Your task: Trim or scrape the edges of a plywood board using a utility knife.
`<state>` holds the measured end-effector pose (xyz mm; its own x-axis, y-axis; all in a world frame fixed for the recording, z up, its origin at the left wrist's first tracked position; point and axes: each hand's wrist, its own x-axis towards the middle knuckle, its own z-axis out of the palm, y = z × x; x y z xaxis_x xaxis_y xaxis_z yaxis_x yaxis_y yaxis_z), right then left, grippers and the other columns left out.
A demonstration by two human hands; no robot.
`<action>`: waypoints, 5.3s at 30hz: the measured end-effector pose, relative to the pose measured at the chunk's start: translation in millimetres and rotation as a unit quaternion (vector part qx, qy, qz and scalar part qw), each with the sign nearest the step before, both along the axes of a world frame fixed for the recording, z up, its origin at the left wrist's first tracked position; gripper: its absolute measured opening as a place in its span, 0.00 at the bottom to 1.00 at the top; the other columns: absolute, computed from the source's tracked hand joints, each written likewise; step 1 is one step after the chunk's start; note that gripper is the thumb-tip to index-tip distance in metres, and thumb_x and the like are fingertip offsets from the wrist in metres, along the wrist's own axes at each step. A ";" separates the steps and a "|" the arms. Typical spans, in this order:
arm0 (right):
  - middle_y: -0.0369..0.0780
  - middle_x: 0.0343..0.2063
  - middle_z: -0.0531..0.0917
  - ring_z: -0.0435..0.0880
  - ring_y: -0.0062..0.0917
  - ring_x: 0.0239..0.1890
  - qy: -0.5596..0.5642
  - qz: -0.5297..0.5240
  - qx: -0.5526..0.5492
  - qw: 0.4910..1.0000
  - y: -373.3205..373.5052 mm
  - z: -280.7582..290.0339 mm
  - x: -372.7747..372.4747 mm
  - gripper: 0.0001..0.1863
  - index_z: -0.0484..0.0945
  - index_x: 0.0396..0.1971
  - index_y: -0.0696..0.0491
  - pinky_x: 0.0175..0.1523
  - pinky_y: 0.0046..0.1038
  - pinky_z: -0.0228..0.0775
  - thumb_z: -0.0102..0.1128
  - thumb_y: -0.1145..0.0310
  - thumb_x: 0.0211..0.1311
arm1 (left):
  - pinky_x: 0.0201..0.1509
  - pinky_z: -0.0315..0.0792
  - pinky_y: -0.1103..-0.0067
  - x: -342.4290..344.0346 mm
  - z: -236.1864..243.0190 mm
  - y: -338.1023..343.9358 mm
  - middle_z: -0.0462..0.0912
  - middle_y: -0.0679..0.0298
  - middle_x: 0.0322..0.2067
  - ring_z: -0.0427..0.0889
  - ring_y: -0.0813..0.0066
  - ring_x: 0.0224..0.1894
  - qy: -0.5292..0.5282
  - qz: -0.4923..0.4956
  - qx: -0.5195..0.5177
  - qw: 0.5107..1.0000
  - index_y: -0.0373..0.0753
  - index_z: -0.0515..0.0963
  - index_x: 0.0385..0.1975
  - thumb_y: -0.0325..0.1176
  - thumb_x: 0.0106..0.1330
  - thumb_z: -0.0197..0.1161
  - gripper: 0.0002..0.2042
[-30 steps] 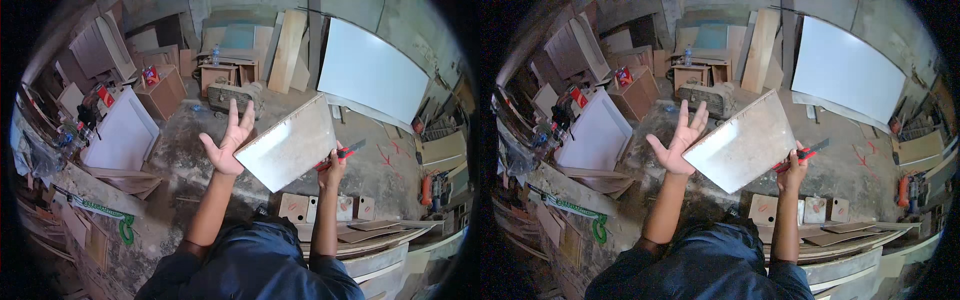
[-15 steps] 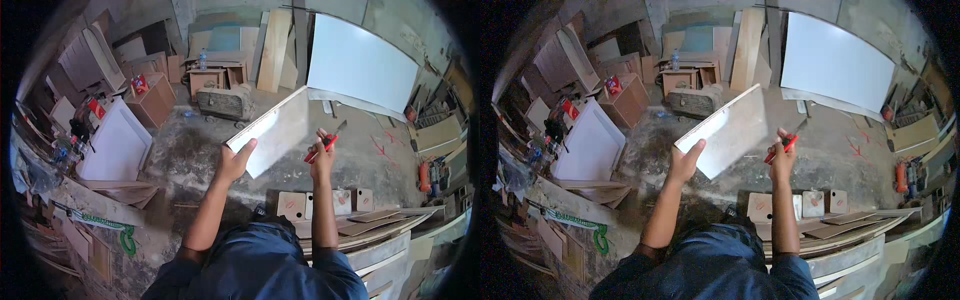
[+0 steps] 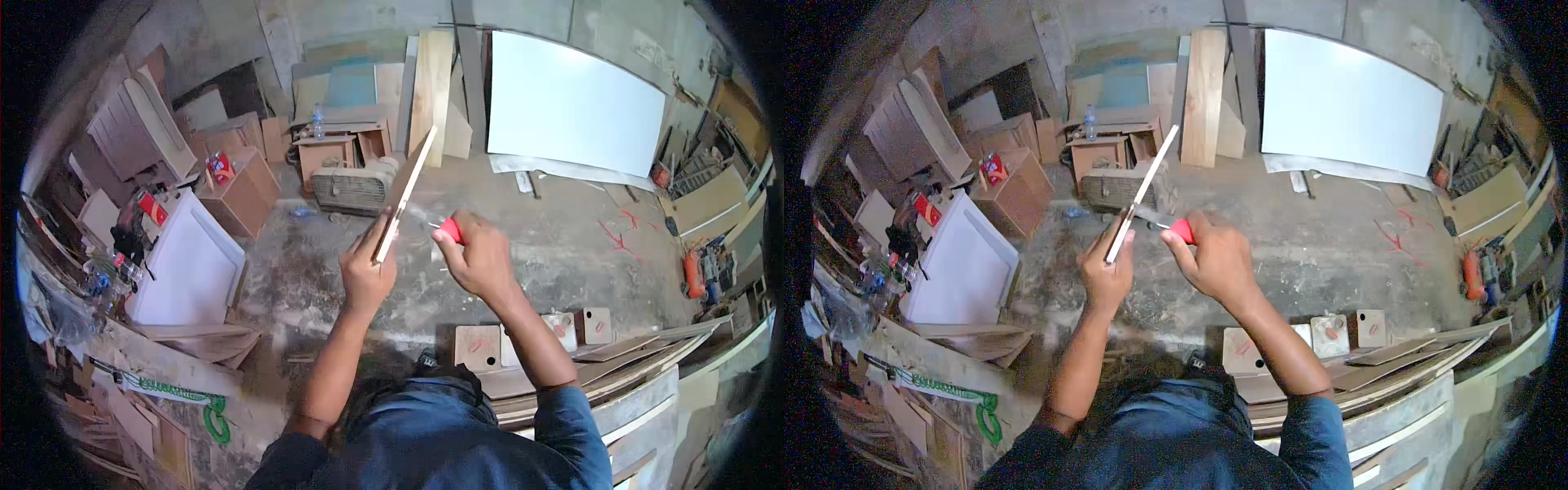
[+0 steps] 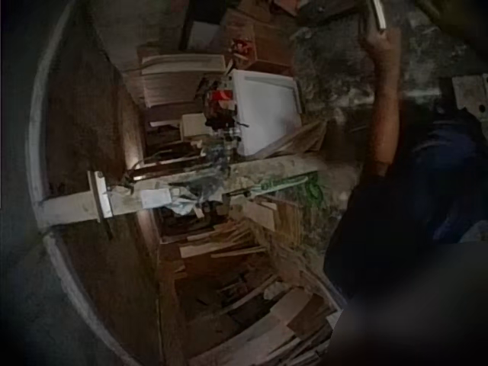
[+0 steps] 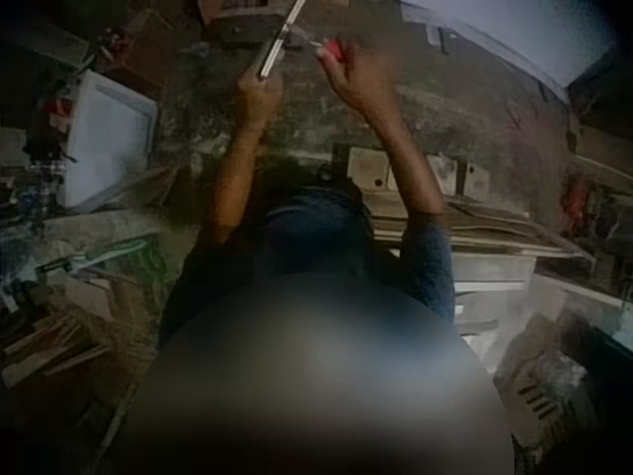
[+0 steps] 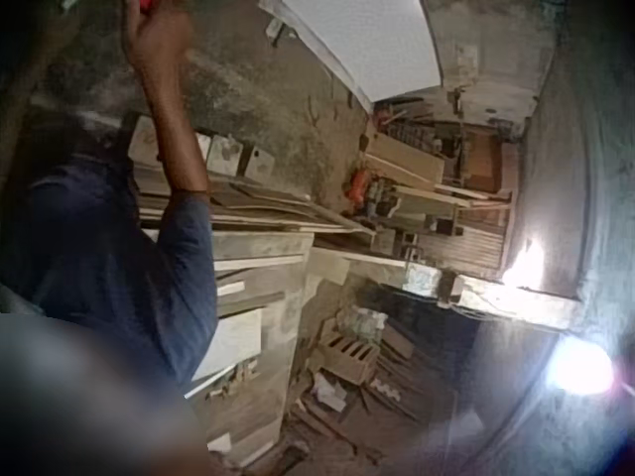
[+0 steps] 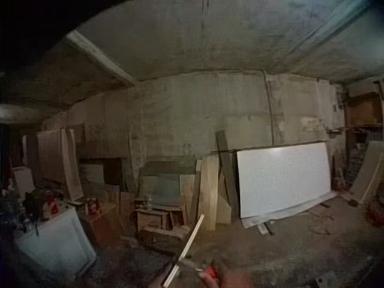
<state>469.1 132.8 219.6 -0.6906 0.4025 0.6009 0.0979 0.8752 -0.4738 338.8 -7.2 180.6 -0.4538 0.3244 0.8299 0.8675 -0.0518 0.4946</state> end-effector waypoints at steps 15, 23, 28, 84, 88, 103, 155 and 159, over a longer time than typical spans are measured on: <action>0.49 0.22 0.78 0.80 0.49 0.28 0.017 -0.093 0.052 0.994 43.6 20.5 -14.9 0.23 0.74 0.27 0.55 0.30 0.46 0.68 0.55 0.47 0.65 | 0.48 0.79 0.70 20.4 17.3 -10.5 0.84 0.47 0.44 0.86 0.55 0.46 0.072 0.025 0.015 0.997 0.30 0.77 0.53 0.22 0.64 0.60 0.17; 0.46 0.23 0.78 0.81 0.45 0.26 0.024 -0.051 0.128 0.990 8.8 39.5 -2.7 0.22 0.75 0.28 0.54 0.29 0.42 0.70 0.57 0.47 0.63 | 0.39 0.72 0.80 15.6 17.1 -7.1 0.83 0.64 0.35 0.79 0.81 0.36 -0.291 -0.079 0.175 0.937 0.27 0.80 0.39 0.30 0.67 0.63 0.10; 0.42 0.22 0.79 0.83 0.38 0.25 0.077 -0.027 0.239 0.968 13.0 33.8 -15.9 0.27 0.78 0.26 0.51 0.27 0.38 0.73 0.57 0.37 0.59 | 0.50 0.71 0.78 25.6 16.5 -3.4 0.81 0.61 0.44 0.78 0.77 0.45 -0.366 -0.173 0.218 0.888 0.27 0.76 0.48 0.28 0.66 0.63 0.14; 0.49 0.31 0.83 0.82 0.50 0.34 0.070 -0.071 0.030 0.995 62.3 73.7 3.0 0.15 0.73 0.47 0.50 0.36 0.48 0.73 0.49 0.54 0.71 | 0.52 0.72 0.76 20.3 -10.1 -24.8 0.81 0.61 0.45 0.79 0.74 0.45 -0.294 -0.171 0.212 0.916 0.29 0.76 0.48 0.24 0.65 0.62 0.13; 0.47 0.31 0.82 0.83 0.47 0.33 0.064 -0.036 0.101 0.992 38.0 74.7 9.6 0.15 0.75 0.51 0.49 0.35 0.41 0.73 0.53 0.60 0.70 | 0.53 0.71 0.75 20.2 -9.8 -25.6 0.82 0.60 0.45 0.80 0.74 0.47 -0.235 -0.136 0.192 0.943 0.29 0.77 0.47 0.24 0.65 0.62 0.12; 0.47 0.31 0.83 0.83 0.43 0.32 0.035 -0.057 -0.023 0.998 72.7 71.4 9.1 0.16 0.78 0.46 0.52 0.35 0.40 0.72 0.52 0.56 0.71 | 0.59 0.69 0.69 -5.3 -20.2 -32.1 0.79 0.54 0.52 0.77 0.64 0.55 -0.382 -0.260 0.250 0.851 0.28 0.72 0.56 0.31 0.65 0.62 0.21; 0.42 0.16 0.75 0.80 0.41 0.23 -0.037 0.097 0.229 0.968 1.4 3.7 -14.2 0.33 0.72 0.19 0.52 0.27 0.40 0.70 0.55 0.32 0.56 | 0.27 0.72 0.73 -58.5 -163.4 -0.9 0.79 0.65 0.24 0.78 0.73 0.24 -0.591 -0.156 -0.147 0.778 0.38 0.79 0.40 0.67 0.70 0.39 0.35; 0.42 0.15 0.75 0.79 0.41 0.21 -0.059 0.071 0.242 0.966 28.9 2.9 -24.6 0.34 0.73 0.18 0.52 0.26 0.39 0.70 0.55 0.31 0.55 | 0.29 0.73 0.73 -57.2 -164.2 -6.2 0.80 0.63 0.26 0.79 0.71 0.25 -0.557 -0.209 -0.166 0.786 0.37 0.79 0.42 0.68 0.69 0.39 0.36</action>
